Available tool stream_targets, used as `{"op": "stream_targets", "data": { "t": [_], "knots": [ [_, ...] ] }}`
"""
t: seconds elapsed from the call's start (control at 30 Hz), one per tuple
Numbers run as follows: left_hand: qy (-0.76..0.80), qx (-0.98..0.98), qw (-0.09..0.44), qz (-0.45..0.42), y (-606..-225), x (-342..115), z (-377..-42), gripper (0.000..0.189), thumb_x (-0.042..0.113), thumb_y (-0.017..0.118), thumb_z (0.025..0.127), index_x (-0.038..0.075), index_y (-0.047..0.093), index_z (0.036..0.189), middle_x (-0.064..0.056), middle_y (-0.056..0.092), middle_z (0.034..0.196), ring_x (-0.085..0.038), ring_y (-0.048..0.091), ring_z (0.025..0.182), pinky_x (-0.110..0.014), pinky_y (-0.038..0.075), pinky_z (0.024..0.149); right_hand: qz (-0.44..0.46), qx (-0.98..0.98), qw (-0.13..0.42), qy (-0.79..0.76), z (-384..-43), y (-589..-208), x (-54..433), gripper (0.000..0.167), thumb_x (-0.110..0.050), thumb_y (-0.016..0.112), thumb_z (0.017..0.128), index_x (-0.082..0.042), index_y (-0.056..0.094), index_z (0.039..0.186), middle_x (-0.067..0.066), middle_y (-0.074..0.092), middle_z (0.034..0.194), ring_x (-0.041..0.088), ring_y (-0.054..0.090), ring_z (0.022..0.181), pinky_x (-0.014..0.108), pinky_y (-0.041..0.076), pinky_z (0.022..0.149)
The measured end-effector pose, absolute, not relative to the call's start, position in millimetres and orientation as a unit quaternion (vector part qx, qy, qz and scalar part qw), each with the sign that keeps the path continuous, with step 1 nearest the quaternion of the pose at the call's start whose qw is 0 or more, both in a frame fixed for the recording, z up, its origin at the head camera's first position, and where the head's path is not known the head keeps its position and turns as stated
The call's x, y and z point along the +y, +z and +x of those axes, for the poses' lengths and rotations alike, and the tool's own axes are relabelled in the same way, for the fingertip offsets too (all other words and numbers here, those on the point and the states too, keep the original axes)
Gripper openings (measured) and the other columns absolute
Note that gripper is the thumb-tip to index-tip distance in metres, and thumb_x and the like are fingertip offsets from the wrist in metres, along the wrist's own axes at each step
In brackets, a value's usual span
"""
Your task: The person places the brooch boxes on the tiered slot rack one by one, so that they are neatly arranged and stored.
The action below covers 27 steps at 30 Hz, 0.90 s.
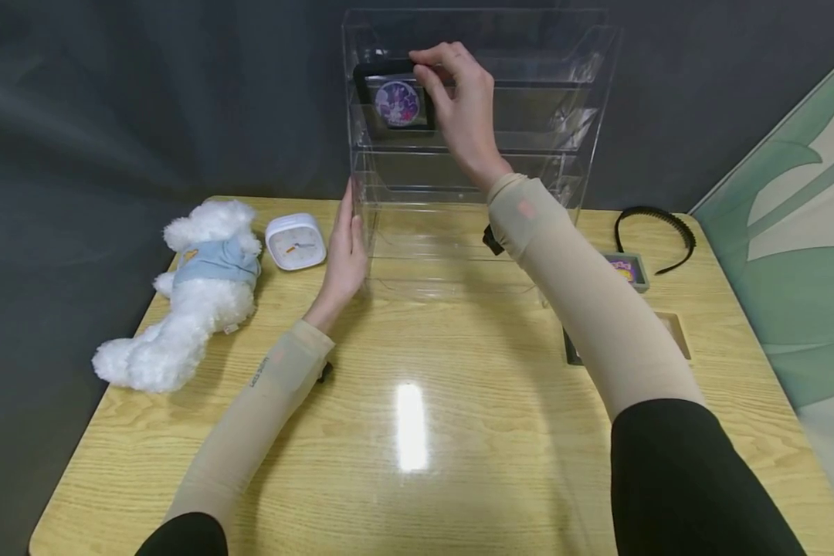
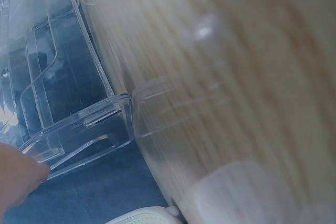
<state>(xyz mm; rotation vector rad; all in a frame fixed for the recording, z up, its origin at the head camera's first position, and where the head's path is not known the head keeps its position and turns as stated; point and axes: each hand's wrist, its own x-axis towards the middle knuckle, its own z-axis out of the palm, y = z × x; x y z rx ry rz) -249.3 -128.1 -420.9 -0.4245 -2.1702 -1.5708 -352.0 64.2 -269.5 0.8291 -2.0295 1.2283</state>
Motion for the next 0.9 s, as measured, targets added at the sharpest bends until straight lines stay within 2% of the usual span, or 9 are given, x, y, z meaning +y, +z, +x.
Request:
{"op": "stream_targets", "data": {
  "t": [0.2, 0.47, 0.9],
  "knots": [
    [-0.56, -0.786, 0.211, -0.154, -420.7, -128.2, -248.2, 0.055, 0.005, 0.026, 0.117, -0.005, 0.013, 0.169, -0.019, 0.016, 0.176, -0.025, 0.019, 0.162, -0.029, 0.013, 0.13, 0.314, -0.777, 0.306, 0.452, -349.8, -270.1, 63.0, 0.029, -0.024, 0.061, 0.11, -0.005, 0.078, 0.124, 0.009, 0.072, 0.113, 0.009, 0.067, 0.101, 0.016, 0.049, 0.083],
    [-0.556, -0.792, 0.205, -0.149, -418.0, -127.7, -247.3, 0.055, 0.006, 0.025, 0.117, -0.004, 0.013, 0.169, -0.018, 0.015, 0.177, -0.024, 0.016, 0.162, -0.028, 0.011, 0.13, 0.317, -0.795, 0.285, 0.432, -345.4, -267.2, 62.2, 0.029, -0.018, 0.058, 0.112, 0.0, 0.075, 0.127, 0.014, 0.07, 0.117, 0.014, 0.068, 0.103, 0.017, 0.054, 0.093],
    [-0.556, -0.791, 0.203, -0.152, -418.9, -128.4, -247.2, 0.055, 0.005, 0.025, 0.117, -0.005, 0.012, 0.169, -0.023, 0.014, 0.176, -0.023, 0.015, 0.163, -0.027, 0.012, 0.13, 0.322, -0.81, 0.292, 0.394, -344.0, -268.4, 65.7, 0.027, -0.015, 0.056, 0.113, 0.001, 0.074, 0.127, 0.015, 0.071, 0.116, 0.02, 0.067, 0.1, 0.019, 0.05, 0.086]
  ]
}}
